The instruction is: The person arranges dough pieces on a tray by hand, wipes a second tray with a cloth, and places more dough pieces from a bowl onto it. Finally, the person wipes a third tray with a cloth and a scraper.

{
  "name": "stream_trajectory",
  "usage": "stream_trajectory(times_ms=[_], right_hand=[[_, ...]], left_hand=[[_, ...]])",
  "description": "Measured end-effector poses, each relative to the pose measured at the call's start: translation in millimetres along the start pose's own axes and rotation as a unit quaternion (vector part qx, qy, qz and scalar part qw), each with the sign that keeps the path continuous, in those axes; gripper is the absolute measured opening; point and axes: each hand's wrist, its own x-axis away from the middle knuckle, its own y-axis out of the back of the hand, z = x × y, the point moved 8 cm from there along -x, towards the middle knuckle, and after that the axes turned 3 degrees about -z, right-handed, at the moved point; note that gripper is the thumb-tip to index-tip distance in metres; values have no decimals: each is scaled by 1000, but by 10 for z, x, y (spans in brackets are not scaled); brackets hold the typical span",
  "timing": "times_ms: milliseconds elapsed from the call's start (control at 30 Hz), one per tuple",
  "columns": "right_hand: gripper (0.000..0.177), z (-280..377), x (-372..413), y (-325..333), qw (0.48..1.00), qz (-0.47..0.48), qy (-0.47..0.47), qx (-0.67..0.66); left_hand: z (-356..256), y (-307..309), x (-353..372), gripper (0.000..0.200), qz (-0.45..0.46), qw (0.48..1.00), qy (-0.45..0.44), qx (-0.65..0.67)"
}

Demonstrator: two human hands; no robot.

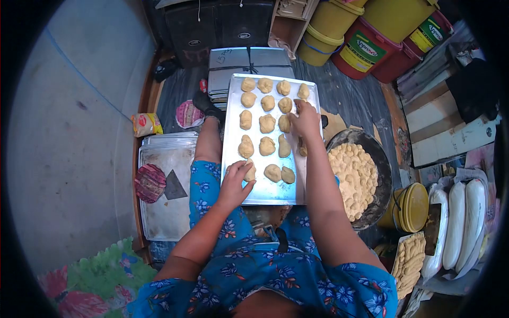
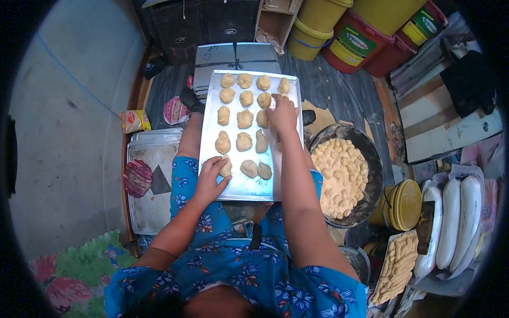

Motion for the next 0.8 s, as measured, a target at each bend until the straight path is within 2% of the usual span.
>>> stream_trajectory(times_ms=[133,333,433,467,567,700,800], right_hand=[[51,94,-273,-204,994,64,-16,85],[50,167,-367,-250,992,84,-35,86],[49,36,-322,-134,999,3,-27,46],[50,11,-284,-3,998,-50,-16,35],[54,-264,-266,142,991,-99,-82,25],[57,-480,-358,-106,995,-1,-81,-49],[57,-495,-405,-156,996,3,-68,-51]], left_hand=[[7,9,-1,55,-6,1000,-2,5],[-22,38,-7,53,-16,1000,-16,7],[-6,38,-2,53,-16,1000,-16,9],[9,32,-3,54,-18,1000,-14,10],[20,24,-4,54,-18,1000,-9,6],[18,16,-13,54,-14,1000,-7,6],[-3,29,-17,52,-16,1000,-17,10]])
